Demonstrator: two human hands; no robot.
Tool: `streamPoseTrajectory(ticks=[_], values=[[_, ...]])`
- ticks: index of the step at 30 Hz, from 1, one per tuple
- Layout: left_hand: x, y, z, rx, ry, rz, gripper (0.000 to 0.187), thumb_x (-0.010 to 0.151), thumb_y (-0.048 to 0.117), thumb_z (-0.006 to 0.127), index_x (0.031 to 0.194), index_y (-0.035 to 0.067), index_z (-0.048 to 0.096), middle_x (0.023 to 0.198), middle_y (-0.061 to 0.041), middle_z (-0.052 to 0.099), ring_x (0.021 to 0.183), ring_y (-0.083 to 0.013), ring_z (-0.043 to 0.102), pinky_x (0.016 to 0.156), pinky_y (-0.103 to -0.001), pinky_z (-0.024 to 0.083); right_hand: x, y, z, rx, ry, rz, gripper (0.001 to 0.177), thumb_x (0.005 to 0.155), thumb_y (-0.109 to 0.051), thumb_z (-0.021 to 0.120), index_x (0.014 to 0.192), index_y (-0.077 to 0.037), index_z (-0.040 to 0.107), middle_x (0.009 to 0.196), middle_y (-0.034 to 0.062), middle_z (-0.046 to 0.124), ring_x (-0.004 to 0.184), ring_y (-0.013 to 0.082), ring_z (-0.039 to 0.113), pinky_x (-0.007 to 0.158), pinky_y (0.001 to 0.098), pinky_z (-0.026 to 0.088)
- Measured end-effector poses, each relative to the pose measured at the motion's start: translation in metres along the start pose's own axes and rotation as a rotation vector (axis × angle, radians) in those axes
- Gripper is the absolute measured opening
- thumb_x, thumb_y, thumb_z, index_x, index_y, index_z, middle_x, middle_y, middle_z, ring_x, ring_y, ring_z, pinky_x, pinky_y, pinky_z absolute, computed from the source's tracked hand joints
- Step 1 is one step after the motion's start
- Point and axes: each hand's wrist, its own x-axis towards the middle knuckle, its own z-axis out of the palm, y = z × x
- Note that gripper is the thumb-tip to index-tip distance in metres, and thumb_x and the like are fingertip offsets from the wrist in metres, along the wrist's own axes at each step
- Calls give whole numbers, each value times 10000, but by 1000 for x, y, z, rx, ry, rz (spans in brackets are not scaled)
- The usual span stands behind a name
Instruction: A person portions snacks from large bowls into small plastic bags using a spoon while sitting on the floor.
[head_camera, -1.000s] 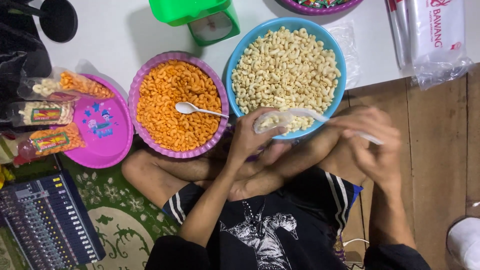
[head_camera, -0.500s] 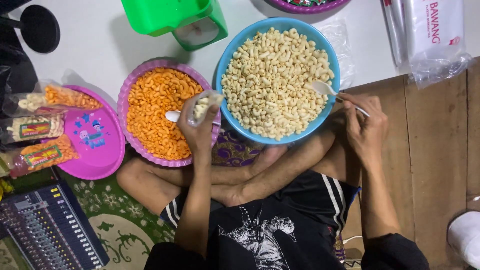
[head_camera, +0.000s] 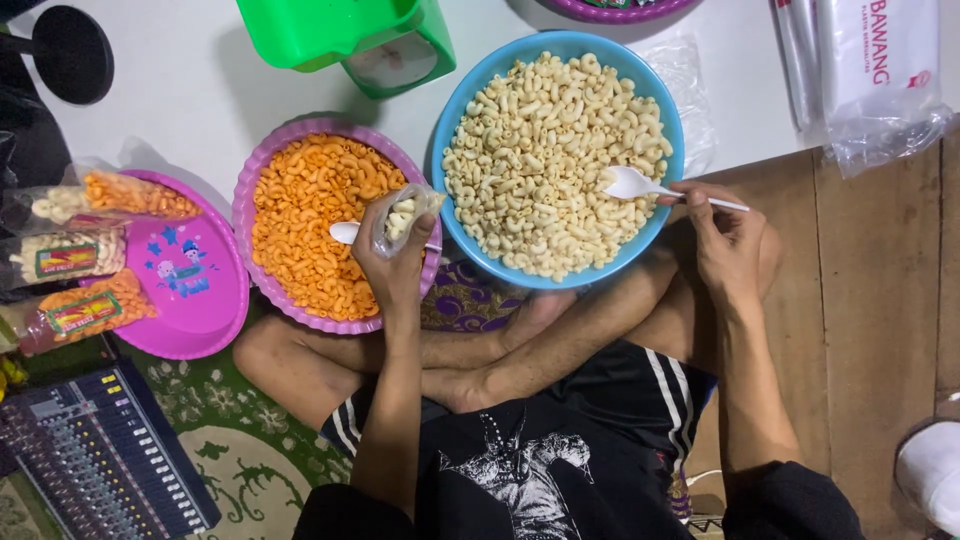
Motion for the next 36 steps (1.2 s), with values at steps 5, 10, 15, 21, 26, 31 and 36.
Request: streamPoseTrajectory(ticks=[5, 10, 15, 21, 26, 31, 36], values=[[-1, 12, 3, 1, -21, 17, 576, 769, 418, 931, 1135, 24, 725, 1054, -180, 717, 1026, -245, 681, 1017, -420, 514, 1, 6, 5, 70, -1, -22, 241, 1141, -224, 591, 1140, -59, 767, 934, 122, 745, 921, 93, 587, 919, 276, 477], [-3, 14, 1, 37, -37, 38, 548, 763, 407, 939, 1125, 49, 737, 1044, -140, 731, 1027, -185, 672, 1005, -368, 510, 1, -2, 11, 117, 8, -20, 256, 1132, -242, 605, 1121, -46, 769, 864, 103, 725, 819, 85, 541, 844, 256, 461], [-8, 27, 3, -6, -158, 14, 527, 852, 349, 879, 1187, -13, 693, 1065, -222, 704, 981, -301, 687, 1006, -464, 524, -5, -11, 5, 97, 4, 16, 245, 1141, -226, 588, 1134, -65, 773, 769, -5, 641, 753, 37, 436, 768, 193, 402], [-24, 13, 16, 66, -377, -17, 511, 771, 280, 933, 1180, 56, 725, 1042, -201, 718, 994, -360, 704, 991, -493, 518, -16, -39, -3, 123, -2, -11, 280, 1130, -272, 578, 1157, -55, 753, 886, 70, 717, 802, 51, 497, 822, 213, 418], [-35, 11, 39, 173, -649, -2, 524, 742, 200, 887, 1201, 66, 671, 1005, -177, 771, 769, -213, 756, 587, -270, 637, -23, -40, -16, 207, -174, -64, 305, 1066, -244, 582, 1210, 7, 679, 1025, 154, 723, 820, 149, 611, 747, 226, 433], [-51, 26, 59, 102, -739, 9, 549, 684, 199, 917, 1164, 69, 686, 961, -126, 784, 820, -216, 770, 704, -293, 624, -36, -42, -5, 200, -288, -235, 179, 1030, -59, 585, 1160, 16, 683, 966, 140, 674, 859, 194, 691, 689, 200, 531], [-62, 23, 68, -4, -737, -52, 486, 705, 235, 929, 1158, 216, 754, 1040, -60, 787, 1006, -189, 720, 907, -348, 551, -50, -73, 15, -270, -280, -629, 166, 947, -163, 716, 1087, -130, 799, 1029, 72, 774, 835, 313, 609, 785, 382, 502]])
